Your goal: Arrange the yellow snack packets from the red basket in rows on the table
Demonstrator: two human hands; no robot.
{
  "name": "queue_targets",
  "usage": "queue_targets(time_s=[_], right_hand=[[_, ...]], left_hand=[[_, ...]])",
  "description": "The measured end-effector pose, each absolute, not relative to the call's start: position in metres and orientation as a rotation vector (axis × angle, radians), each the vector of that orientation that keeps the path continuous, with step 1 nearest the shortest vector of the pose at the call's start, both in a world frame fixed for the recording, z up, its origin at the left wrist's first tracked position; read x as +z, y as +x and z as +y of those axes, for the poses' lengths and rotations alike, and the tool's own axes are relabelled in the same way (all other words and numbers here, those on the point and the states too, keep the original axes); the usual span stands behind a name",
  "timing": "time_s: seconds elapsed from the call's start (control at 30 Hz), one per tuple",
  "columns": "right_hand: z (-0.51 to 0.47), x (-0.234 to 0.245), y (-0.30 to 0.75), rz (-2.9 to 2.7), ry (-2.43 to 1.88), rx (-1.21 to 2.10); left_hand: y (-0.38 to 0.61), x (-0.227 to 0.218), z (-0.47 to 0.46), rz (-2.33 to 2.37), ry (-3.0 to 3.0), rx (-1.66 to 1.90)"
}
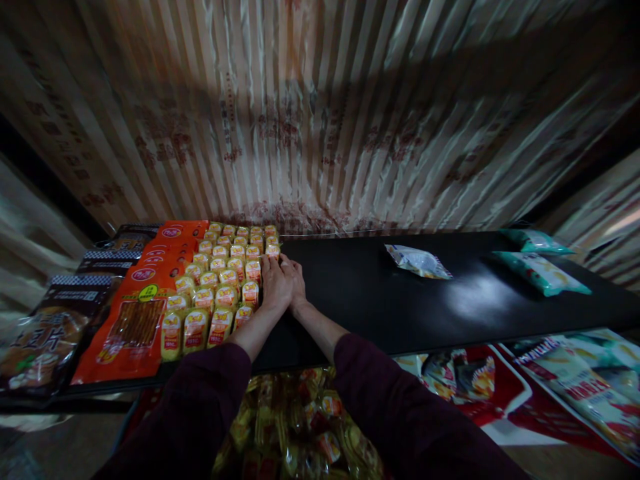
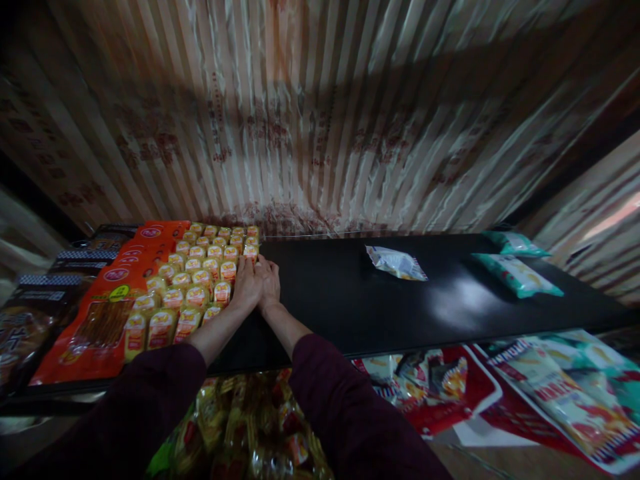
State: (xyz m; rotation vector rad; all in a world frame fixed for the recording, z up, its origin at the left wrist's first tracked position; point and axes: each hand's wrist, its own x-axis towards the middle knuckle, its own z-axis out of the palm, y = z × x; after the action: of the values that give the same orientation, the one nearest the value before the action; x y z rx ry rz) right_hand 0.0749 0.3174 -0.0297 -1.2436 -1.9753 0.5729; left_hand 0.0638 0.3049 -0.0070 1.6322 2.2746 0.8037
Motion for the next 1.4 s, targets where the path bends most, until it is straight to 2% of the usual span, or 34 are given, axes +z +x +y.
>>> queue_targets(time_s=[0.4, 0.67, 1.1, 1.4], right_hand=[[0.312, -0.024, 0.077, -1.966, -1.265, 0.576], [0.293, -0.020, 0.087, -1.951, -1.265, 0.547], [0.178, 0.023, 0.129, -2.060, -1.106, 0.601], [0.103, 0.000, 0.147, -2.053, -1.105, 0.776]], left_hand=[[0.055, -0.002, 0.298, 2.065, 1.469, 1.114], [0.025, 0.024, 0.251, 2.014, 1.446, 1.223], [0.025, 0.039, 0.129, 1.755, 1.337, 1.257], [0.035, 0.015, 0.056, 1.662, 1.213, 1.233]])
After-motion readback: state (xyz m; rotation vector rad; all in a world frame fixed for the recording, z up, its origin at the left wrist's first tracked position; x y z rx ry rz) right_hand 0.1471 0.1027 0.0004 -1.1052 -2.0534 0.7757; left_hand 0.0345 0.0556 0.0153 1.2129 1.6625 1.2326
